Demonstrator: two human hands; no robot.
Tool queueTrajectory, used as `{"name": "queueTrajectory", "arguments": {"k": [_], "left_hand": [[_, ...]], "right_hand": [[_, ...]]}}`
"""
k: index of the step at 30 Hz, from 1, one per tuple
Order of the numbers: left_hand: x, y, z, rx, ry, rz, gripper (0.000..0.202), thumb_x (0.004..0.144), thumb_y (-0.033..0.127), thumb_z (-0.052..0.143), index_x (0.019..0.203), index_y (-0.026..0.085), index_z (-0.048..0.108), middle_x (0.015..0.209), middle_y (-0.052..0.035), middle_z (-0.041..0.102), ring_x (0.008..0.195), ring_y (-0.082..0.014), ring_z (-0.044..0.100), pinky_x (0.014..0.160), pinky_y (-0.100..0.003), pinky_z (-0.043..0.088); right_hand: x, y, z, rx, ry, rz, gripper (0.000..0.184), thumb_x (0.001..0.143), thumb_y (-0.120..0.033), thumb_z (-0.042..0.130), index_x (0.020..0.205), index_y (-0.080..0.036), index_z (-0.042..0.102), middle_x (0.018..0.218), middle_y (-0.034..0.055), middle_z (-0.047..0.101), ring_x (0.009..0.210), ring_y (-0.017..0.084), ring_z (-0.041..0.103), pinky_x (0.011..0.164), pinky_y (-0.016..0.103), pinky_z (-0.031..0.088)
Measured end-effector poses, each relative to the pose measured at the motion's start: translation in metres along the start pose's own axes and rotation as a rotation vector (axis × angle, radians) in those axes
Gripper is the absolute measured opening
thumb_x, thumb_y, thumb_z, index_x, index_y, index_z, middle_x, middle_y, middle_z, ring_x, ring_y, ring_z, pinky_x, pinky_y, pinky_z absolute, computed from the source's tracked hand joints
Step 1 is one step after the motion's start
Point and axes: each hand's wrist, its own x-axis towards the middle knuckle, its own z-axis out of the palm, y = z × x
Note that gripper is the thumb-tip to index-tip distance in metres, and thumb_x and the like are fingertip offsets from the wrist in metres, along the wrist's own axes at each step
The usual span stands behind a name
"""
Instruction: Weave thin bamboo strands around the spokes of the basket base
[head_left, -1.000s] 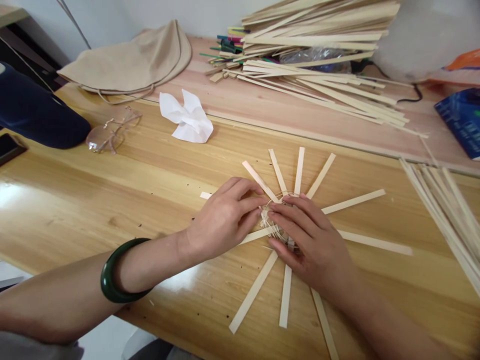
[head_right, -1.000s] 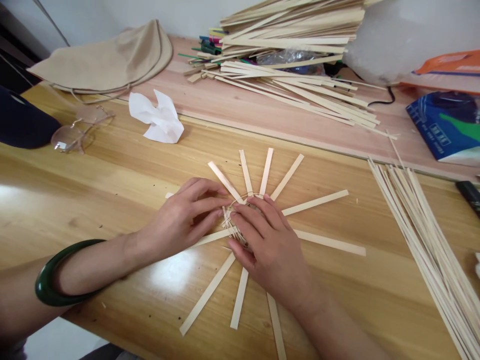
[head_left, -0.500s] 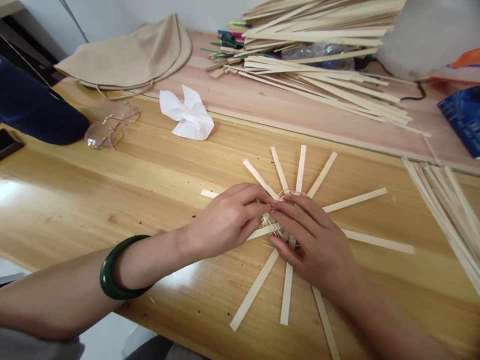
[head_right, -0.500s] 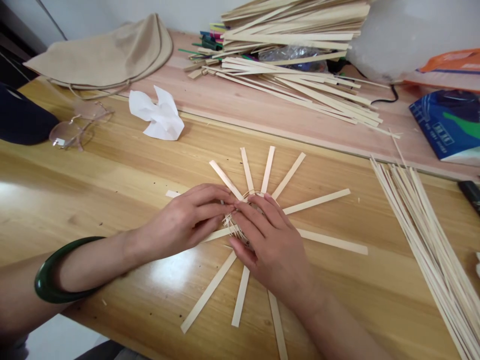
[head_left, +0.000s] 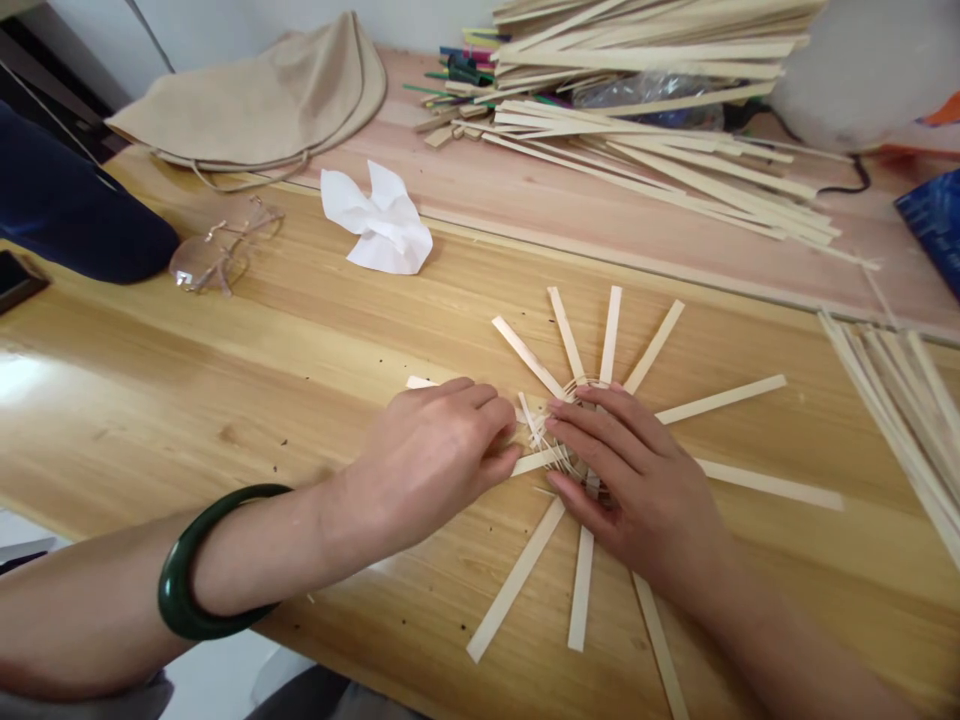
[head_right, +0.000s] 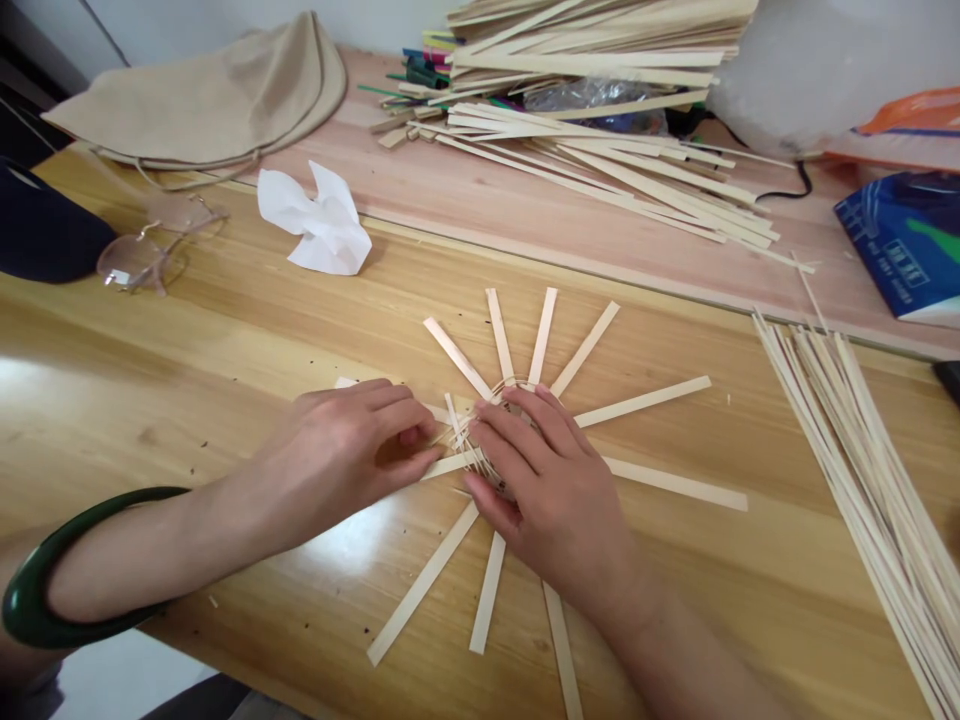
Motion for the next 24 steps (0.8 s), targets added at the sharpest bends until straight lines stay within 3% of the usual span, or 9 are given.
{"name": "queueTrajectory", "arguments": {"k": [6,12,19,24], "left_hand": [[-0.0050,0.0059,-0.0050,0.226,-0.004,0.058,0.016,0.084,0.011,0.059,0.069,0.018,0.062,0.067,-0.0026,0.064,0.065,-0.0215,0.060,0.056,-0.033,0.041],[-0.0031,0.0069,-0.0060,0.063,-0.022,-0.032,0.012,0.081,0.013,0.064,0.070,0.018,0.064,0.068,0.0002,0.065,0.058,-0.0163,0.056,0.056,-0.031,0.040],[-0.0028,0.0094,-0.0045,0.166,0.028,-0.041,0.017,0.081,0.012,0.059,0.065,0.019,0.062,0.061,-0.0002,0.063,0.055,-0.0168,0.055,0.051,-0.030,0.031],[-0.0011,0.0108,-0.0005,0.031,0.019,-0.050,0.016,0.079,0.016,0.061,0.063,0.019,0.059,0.057,0.0025,0.057,0.052,-0.0129,0.050,0.052,-0.027,0.031]], "right_hand": [[0.0009,0.0007,-0.0001,-0.003,-0.003,-0.020,0.039,0.086,-0.021,0.068,0.124,-0.015,0.059,0.124,0.0105,0.067,0.124,0.029,0.054,0.109,0.054,0.047],[0.0003,0.0009,0.0010,-0.014,0.001,-0.015,0.040,0.086,-0.022,0.069,0.124,-0.014,0.060,0.124,0.0107,0.068,0.124,0.029,0.055,0.109,0.054,0.046],[0.0005,0.0007,0.0011,-0.005,0.000,-0.014,0.040,0.086,-0.022,0.069,0.125,-0.016,0.060,0.124,0.0103,0.068,0.124,0.030,0.055,0.108,0.054,0.047],[0.0000,0.0013,0.0018,0.005,0.010,-0.002,0.045,0.087,-0.023,0.066,0.131,-0.019,0.058,0.125,0.0096,0.067,0.125,0.029,0.054,0.108,0.053,0.048]]}}
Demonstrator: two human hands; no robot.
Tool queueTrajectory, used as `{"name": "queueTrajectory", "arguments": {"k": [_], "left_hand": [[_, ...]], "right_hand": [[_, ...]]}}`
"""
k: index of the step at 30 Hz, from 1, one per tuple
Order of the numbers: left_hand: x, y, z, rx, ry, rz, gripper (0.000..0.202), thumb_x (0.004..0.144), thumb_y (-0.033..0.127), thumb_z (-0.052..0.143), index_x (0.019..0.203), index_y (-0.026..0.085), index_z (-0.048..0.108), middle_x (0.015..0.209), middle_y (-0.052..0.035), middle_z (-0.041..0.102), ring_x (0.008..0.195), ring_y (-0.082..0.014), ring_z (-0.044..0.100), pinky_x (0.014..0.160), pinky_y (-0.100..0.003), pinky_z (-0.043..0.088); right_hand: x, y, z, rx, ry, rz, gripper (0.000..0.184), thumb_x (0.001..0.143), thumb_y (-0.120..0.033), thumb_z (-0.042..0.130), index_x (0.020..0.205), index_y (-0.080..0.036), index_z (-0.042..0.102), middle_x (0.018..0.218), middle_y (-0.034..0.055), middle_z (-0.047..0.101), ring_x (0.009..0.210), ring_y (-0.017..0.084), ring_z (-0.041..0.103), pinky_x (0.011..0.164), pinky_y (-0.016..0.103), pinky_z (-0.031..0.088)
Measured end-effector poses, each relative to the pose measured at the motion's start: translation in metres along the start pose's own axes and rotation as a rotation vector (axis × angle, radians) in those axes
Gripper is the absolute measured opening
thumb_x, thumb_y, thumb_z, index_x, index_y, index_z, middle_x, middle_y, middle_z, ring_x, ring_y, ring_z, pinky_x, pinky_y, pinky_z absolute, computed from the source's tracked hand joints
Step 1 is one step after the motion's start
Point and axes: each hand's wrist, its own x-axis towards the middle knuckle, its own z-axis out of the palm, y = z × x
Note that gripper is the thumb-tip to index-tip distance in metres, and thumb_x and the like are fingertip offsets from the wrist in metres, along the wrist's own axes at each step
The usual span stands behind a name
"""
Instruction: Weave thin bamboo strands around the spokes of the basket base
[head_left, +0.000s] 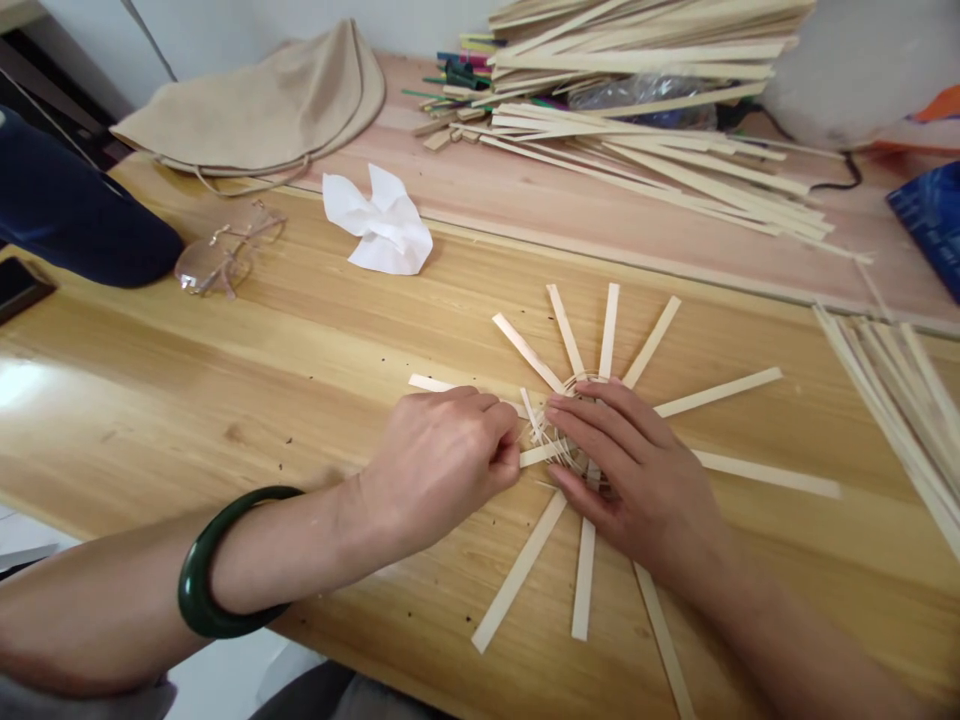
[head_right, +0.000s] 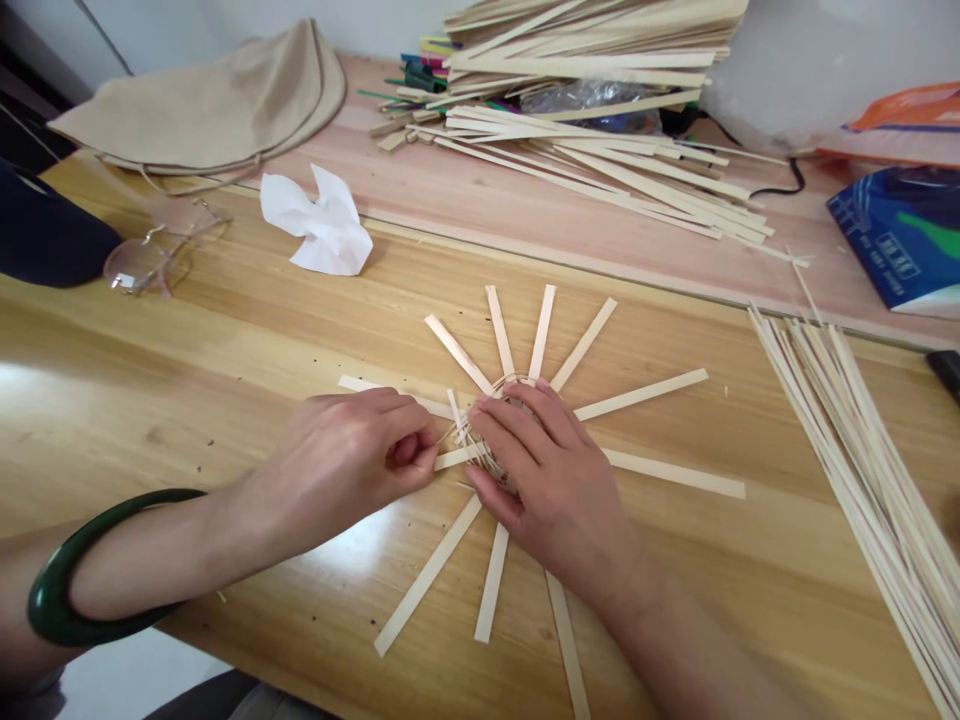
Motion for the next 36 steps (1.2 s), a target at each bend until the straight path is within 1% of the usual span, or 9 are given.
{"name": "queueTrajectory", "arguments": {"k": [3,6,10,15,23,25,28,30,36], "left_hand": [[-0.001,0.002,0.002,-0.077,0.035,0.031,0.018,0.082,0.015,0.058,0.064,0.018,0.058,0.059,0.0026,0.057,0.053,-0.0121,0.050,0.054,-0.027,0.032],[-0.003,0.005,0.004,-0.181,0.040,-0.017,0.018,0.082,0.016,0.058,0.064,0.018,0.057,0.060,0.0033,0.058,0.055,-0.0111,0.049,0.055,-0.026,0.032],[-0.003,0.007,0.006,-0.320,-0.022,-0.108,0.019,0.082,0.017,0.060,0.063,0.017,0.056,0.061,0.0042,0.056,0.056,-0.0096,0.046,0.055,-0.025,0.033],[-0.002,0.008,0.008,-0.428,-0.055,-0.118,0.020,0.083,0.018,0.062,0.064,0.017,0.056,0.062,0.0051,0.054,0.059,-0.0095,0.046,0.056,-0.024,0.033],[-0.003,0.000,0.015,-0.427,-0.008,0.026,0.024,0.088,0.026,0.068,0.069,0.017,0.058,0.067,0.0045,0.057,0.062,-0.0096,0.051,0.057,-0.022,0.037],[-0.004,-0.001,0.016,-0.391,0.007,0.100,0.022,0.093,0.030,0.064,0.076,0.016,0.062,0.072,0.0021,0.061,0.066,-0.0113,0.055,0.060,-0.023,0.040],[-0.004,-0.002,0.017,-0.347,0.016,0.214,0.022,0.100,0.024,0.050,0.087,0.014,0.065,0.082,-0.0022,0.065,0.071,-0.0128,0.058,0.066,-0.025,0.044],[-0.003,-0.003,0.017,-0.346,0.014,0.230,0.022,0.101,0.020,0.047,0.089,0.014,0.065,0.085,-0.0029,0.066,0.071,-0.0126,0.058,0.067,-0.024,0.045],[0.006,-0.008,0.019,-0.431,-0.061,0.215,0.019,0.099,0.022,0.051,0.085,0.016,0.063,0.082,0.0003,0.065,0.070,-0.0112,0.058,0.063,-0.022,0.042]], "right_hand": [[0.000,0.000,0.000,-0.001,-0.014,-0.010,0.043,0.088,-0.022,0.065,0.131,-0.021,0.058,0.125,0.0082,0.066,0.125,0.027,0.054,0.109,0.053,0.047],[-0.001,0.000,0.000,-0.009,-0.030,-0.011,0.040,0.088,-0.022,0.065,0.128,-0.020,0.061,0.125,0.0091,0.065,0.125,0.028,0.053,0.109,0.054,0.046],[-0.001,0.000,-0.001,-0.016,-0.032,-0.023,0.035,0.088,-0.022,0.066,0.123,-0.021,0.063,0.126,0.0097,0.064,0.125,0.029,0.052,0.108,0.055,0.046],[-0.002,0.002,-0.001,-0.006,-0.049,-0.034,0.030,0.088,-0.020,0.065,0.118,-0.023,0.063,0.126,0.0082,0.063,0.126,0.028,0.051,0.109,0.053,0.046],[0.000,0.003,-0.001,0.043,-0.044,-0.032,0.025,0.090,-0.021,0.063,0.114,-0.020,0.059,0.124,0.0086,0.065,0.126,0.029,0.049,0.107,0.054,0.046],[0.000,0.003,-0.001,0.051,-0.040,-0.034,0.026,0.089,-0.021,0.064,0.115,-0.018,0.059,0.123,0.0094,0.065,0.126,0.029,0.049,0.107,0.054,0.046],[0.001,0.003,-0.001,0.066,-0.027,-0.027,0.027,0.089,-0.022,0.064,0.116,-0.020,0.059,0.123,0.0088,0.066,0.126,0.029,0.050,0.107,0.053,0.047],[0.001,0.002,-0.001,0.064,-0.018,-0.021,0.025,0.089,-0.023,0.064,0.114,-0.020,0.060,0.122,0.0083,0.066,0.125,0.028,0.051,0.106,0.052,0.048],[0.001,0.001,-0.003,0.071,-0.017,-0.005,0.017,0.090,-0.022,0.063,0.106,-0.020,0.062,0.121,0.0088,0.067,0.126,0.028,0.051,0.107,0.053,0.047]]}}
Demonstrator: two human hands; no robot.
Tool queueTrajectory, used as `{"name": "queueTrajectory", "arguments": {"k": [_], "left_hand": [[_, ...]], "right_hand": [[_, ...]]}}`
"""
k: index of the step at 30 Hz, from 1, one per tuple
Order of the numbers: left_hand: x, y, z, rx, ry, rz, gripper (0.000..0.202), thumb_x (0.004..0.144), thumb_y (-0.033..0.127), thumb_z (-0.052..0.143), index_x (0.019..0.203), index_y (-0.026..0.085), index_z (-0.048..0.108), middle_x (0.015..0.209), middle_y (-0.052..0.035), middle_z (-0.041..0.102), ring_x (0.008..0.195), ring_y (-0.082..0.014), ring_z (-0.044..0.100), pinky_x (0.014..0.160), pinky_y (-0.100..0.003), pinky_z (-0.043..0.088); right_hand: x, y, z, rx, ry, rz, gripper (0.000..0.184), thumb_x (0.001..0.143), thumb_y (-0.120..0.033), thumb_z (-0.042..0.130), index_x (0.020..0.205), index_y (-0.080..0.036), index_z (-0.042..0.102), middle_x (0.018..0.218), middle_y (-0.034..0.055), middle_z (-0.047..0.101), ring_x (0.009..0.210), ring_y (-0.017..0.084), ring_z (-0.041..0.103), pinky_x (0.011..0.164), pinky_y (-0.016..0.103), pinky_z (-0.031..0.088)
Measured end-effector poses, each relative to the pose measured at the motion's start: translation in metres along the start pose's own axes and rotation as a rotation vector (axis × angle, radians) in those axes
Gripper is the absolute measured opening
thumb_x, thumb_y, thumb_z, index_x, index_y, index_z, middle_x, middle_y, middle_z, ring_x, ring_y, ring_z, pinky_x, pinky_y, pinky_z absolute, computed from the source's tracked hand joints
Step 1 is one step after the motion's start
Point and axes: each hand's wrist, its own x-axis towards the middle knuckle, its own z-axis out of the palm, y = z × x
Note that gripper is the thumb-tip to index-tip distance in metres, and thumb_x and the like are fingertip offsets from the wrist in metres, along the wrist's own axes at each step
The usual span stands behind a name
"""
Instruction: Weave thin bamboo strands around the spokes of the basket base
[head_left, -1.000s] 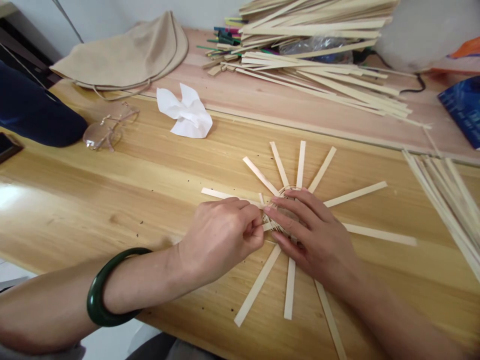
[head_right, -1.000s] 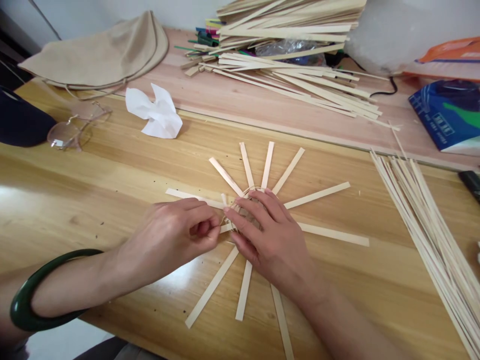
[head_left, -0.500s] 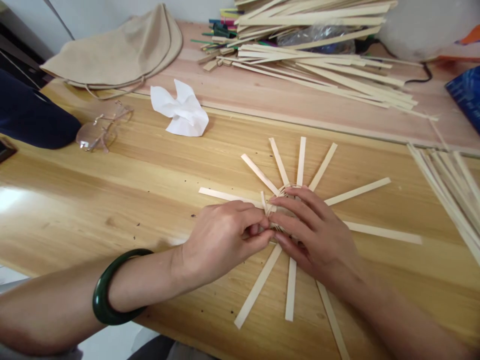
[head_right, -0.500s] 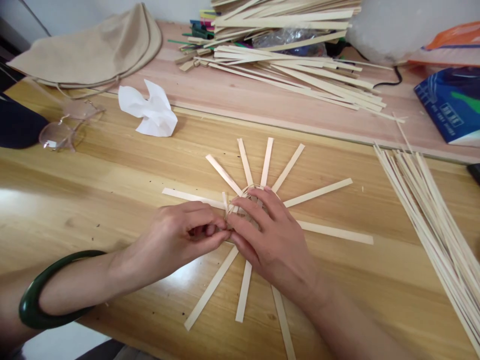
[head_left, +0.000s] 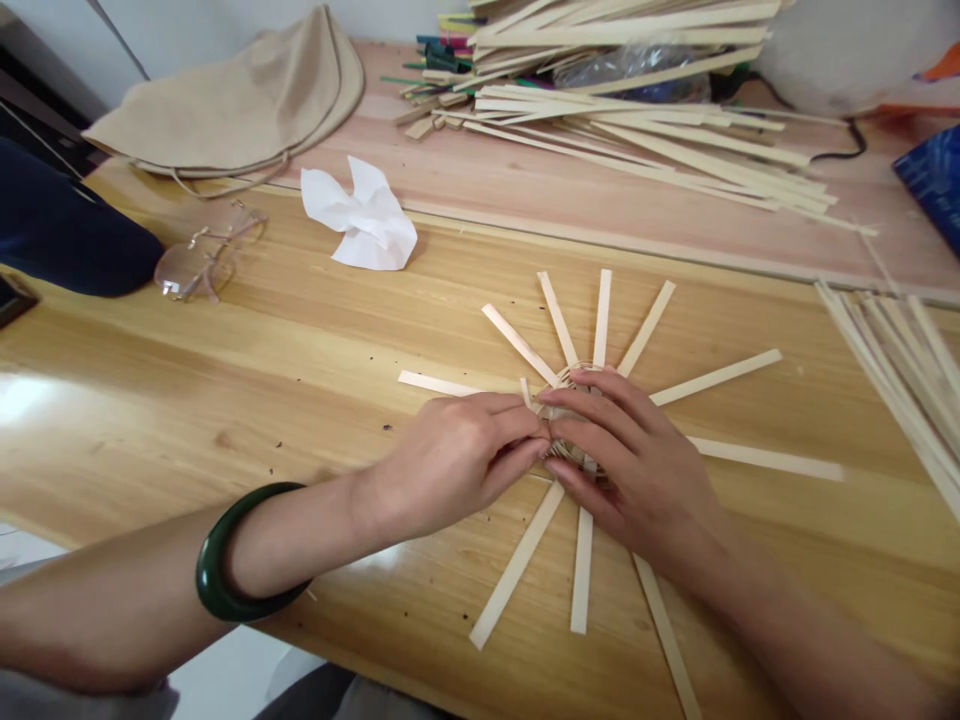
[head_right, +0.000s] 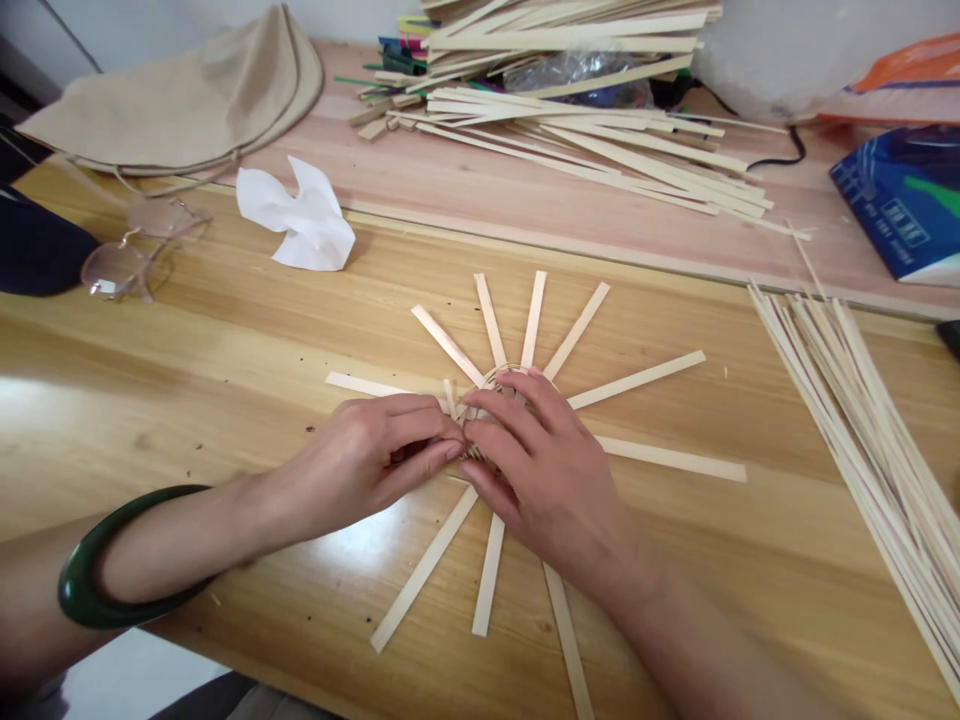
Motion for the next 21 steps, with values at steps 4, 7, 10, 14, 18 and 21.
{"name": "queueTrajectory", "arguments": {"k": [4,7,10,14,18,21], "left_hand": [[0.0021,-0.0034,0.0000,0.005,-0.016,-0.008,0.020,0.099,0.025,0.051,0.086,0.017,0.063,0.082,0.0005,0.066,0.071,-0.0119,0.059,0.064,-0.022,0.041],[0.0013,-0.0039,0.0004,-0.002,-0.021,-0.016,0.021,0.100,0.025,0.051,0.085,0.016,0.063,0.082,0.0006,0.066,0.072,-0.0118,0.059,0.065,-0.022,0.041],[0.0004,-0.0033,0.0005,-0.023,-0.030,-0.017,0.020,0.099,0.024,0.052,0.085,0.017,0.063,0.082,0.0010,0.065,0.072,-0.0114,0.059,0.066,-0.022,0.041],[0.0014,-0.0027,0.0004,-0.002,-0.027,-0.024,0.020,0.099,0.024,0.052,0.085,0.016,0.063,0.083,0.0005,0.065,0.072,-0.0121,0.059,0.065,-0.023,0.041],[0.0024,-0.0033,0.0005,0.005,-0.037,-0.032,0.019,0.099,0.025,0.051,0.087,0.016,0.063,0.083,0.0000,0.065,0.072,-0.0126,0.058,0.065,-0.023,0.041],[0.0025,-0.0041,-0.0009,-0.042,-0.043,-0.049,0.019,0.098,0.024,0.052,0.086,0.015,0.064,0.082,0.0006,0.064,0.072,-0.0116,0.058,0.065,-0.023,0.040]], "right_hand": [[-0.0010,0.0000,0.0007,0.011,0.014,0.001,0.013,0.091,-0.017,0.060,0.103,-0.018,0.061,0.123,0.0091,0.067,0.128,0.028,0.050,0.108,0.054,0.045],[-0.0012,-0.0003,0.0019,-0.007,0.031,-0.008,0.010,0.091,-0.011,0.058,0.098,-0.017,0.060,0.123,0.0096,0.067,0.127,0.029,0.050,0.109,0.054,0.045],[-0.0006,-0.0009,0.0024,-0.027,0.022,0.006,0.005,0.091,-0.012,0.057,0.093,-0.017,0.058,0.122,0.0102,0.068,0.125,0.029,0.052,0.106,0.052,0.047],[0.0001,-0.0016,0.0020,-0.015,0.010,0.025,0.005,0.092,-0.020,0.061,0.094,-0.018,0.058,0.122,0.0095,0.068,0.125,0.030,0.052,0.106,0.051,0.047],[0.0007,-0.0017,0.0018,0.001,0.023,0.007,0.006,0.090,-0.016,0.062,0.094,-0.019,0.058,0.122,0.0085,0.068,0.124,0.029,0.051,0.107,0.051,0.046],[0.0011,-0.0018,0.0016,0.024,0.023,0.014,0.006,0.090,-0.013,0.060,0.092,-0.018,0.058,0.122,0.0088,0.068,0.124,0.028,0.051,0.108,0.051,0.045]]}}
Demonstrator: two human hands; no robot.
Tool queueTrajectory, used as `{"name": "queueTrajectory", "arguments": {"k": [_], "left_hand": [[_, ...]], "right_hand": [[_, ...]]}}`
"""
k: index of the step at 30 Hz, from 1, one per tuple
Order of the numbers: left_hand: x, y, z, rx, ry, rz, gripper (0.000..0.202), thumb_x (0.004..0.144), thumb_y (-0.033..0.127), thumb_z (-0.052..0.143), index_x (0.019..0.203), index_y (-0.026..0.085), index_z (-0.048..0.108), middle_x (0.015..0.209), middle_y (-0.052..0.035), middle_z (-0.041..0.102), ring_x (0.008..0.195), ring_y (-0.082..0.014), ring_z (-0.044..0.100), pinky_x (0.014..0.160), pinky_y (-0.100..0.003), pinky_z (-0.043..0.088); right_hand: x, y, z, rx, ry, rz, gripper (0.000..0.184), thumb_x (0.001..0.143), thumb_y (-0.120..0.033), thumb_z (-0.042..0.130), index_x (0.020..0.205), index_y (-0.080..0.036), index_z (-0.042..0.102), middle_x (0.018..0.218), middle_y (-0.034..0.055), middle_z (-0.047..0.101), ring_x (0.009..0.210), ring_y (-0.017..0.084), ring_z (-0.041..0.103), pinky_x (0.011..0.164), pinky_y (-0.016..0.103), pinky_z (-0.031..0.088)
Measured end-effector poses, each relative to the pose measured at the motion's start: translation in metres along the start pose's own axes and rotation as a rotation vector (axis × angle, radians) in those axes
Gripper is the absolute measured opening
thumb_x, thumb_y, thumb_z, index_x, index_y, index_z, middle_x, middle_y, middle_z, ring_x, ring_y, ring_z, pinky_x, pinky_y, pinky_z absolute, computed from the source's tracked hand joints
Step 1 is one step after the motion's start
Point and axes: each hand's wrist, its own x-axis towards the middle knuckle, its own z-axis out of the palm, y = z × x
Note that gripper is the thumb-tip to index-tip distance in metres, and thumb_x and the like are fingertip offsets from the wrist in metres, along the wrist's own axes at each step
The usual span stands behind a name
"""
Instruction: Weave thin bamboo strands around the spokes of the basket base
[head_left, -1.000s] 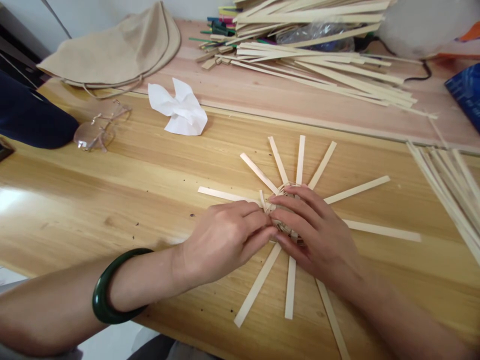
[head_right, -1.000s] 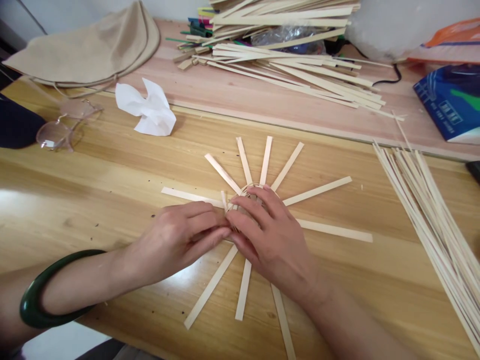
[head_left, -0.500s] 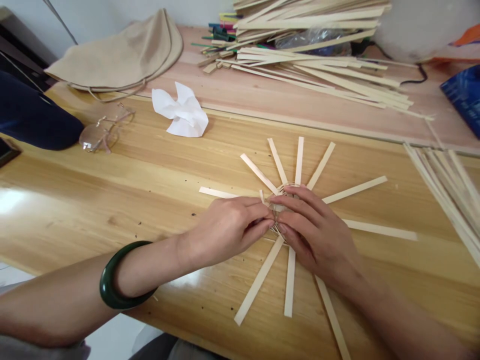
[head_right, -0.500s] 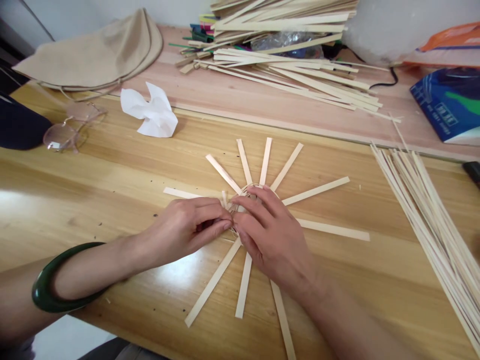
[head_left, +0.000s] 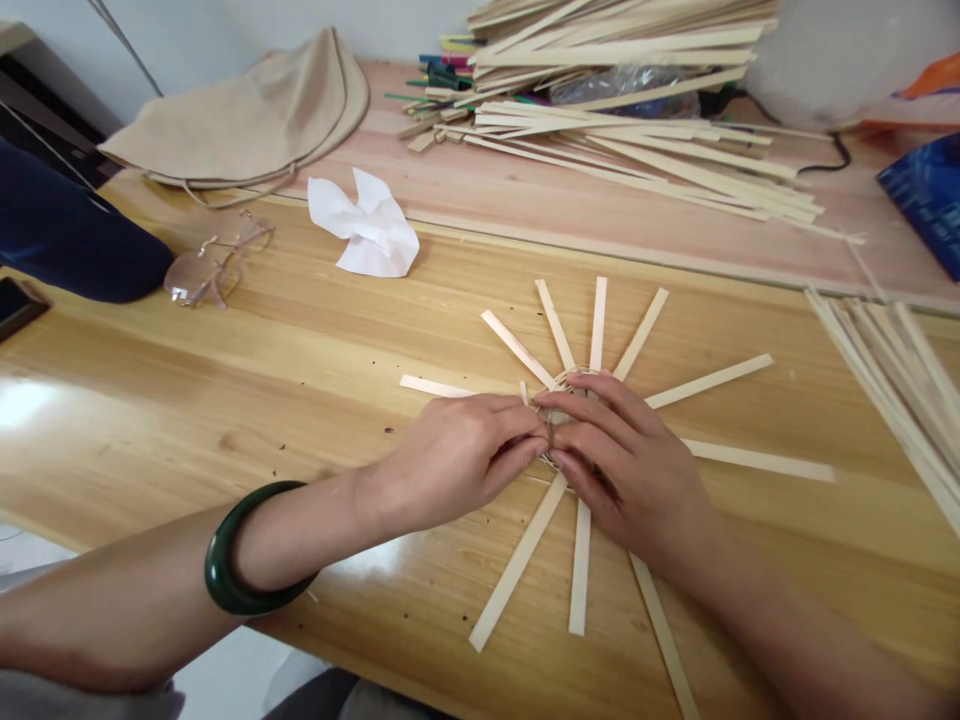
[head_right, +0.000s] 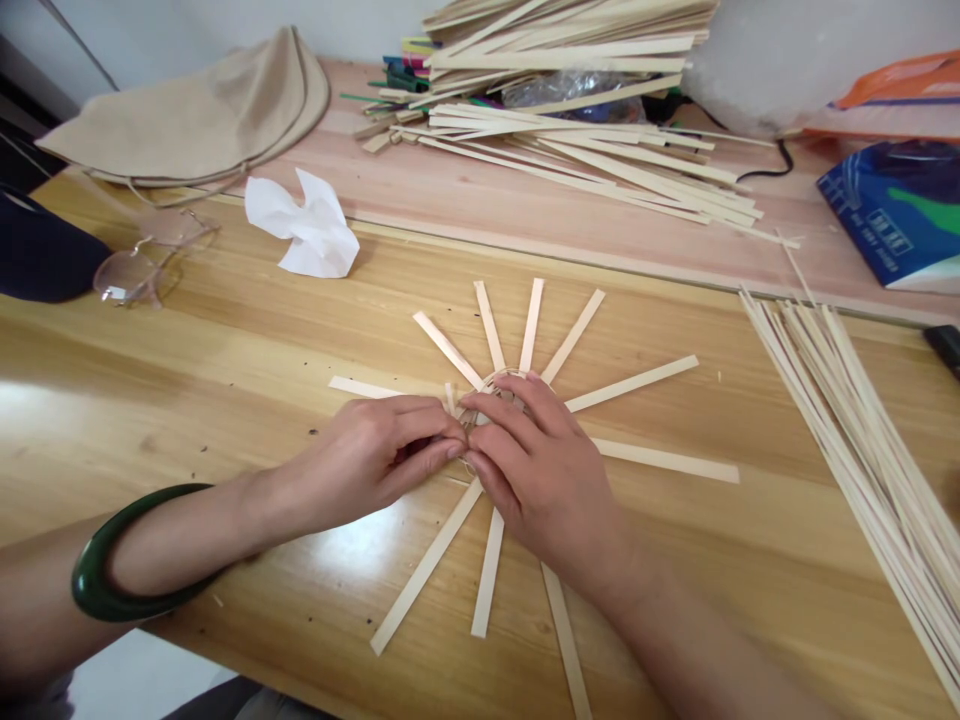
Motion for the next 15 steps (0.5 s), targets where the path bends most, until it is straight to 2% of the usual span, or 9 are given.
{"name": "queueTrajectory", "arguments": {"k": [4,7,9,12,15], "left_hand": [[0.001,-0.002,-0.005,-0.173,0.022,-0.021,0.022,0.097,0.023,0.054,0.080,0.014,0.065,0.072,0.0027,0.061,0.066,-0.0087,0.054,0.062,-0.020,0.039],[0.003,-0.005,-0.008,-0.266,0.212,-0.121,0.020,0.095,0.025,0.056,0.083,0.014,0.068,0.070,0.0027,0.063,0.063,-0.0084,0.053,0.059,-0.019,0.040],[0.005,-0.007,-0.009,-0.234,0.294,-0.192,0.018,0.094,0.027,0.058,0.087,0.016,0.071,0.076,0.0021,0.067,0.065,-0.0091,0.055,0.060,-0.020,0.040],[0.010,-0.008,-0.008,-0.122,0.247,-0.278,0.019,0.093,0.034,0.059,0.088,0.021,0.073,0.079,0.0035,0.069,0.064,-0.0095,0.054,0.060,-0.022,0.039],[0.016,-0.005,-0.007,-0.025,0.209,-0.353,0.018,0.089,0.039,0.062,0.085,0.026,0.074,0.071,0.0061,0.067,0.059,-0.0093,0.052,0.056,-0.022,0.034]], "right_hand": [[0.001,-0.001,0.000,-0.009,0.006,0.018,0.007,0.091,-0.012,0.058,0.088,-0.018,0.056,0.120,0.0107,0.069,0.124,0.028,0.052,0.108,0.053,0.045],[0.001,-0.002,0.000,-0.043,0.006,0.025,0.008,0.091,-0.012,0.057,0.086,-0.018,0.055,0.119,0.0117,0.069,0.124,0.029,0.053,0.108,0.052,0.045],[0.001,-0.003,0.000,-0.051,0.007,0.037,0.008,0.092,-0.012,0.056,0.086,-0.018,0.054,0.118,0.0115,0.069,0.123,0.028,0.054,0.109,0.051,0.045],[0.001,-0.002,0.000,-0.051,0.011,0.040,0.008,0.093,-0.013,0.055,0.086,-0.018,0.055,0.119,0.0115,0.069,0.124,0.027,0.054,0.110,0.050,0.045],[0.002,-0.002,0.000,-0.073,0.010,0.016,0.008,0.093,-0.013,0.055,0.086,-0.017,0.055,0.120,0.0131,0.069,0.124,0.028,0.054,0.110,0.051,0.046]]}}
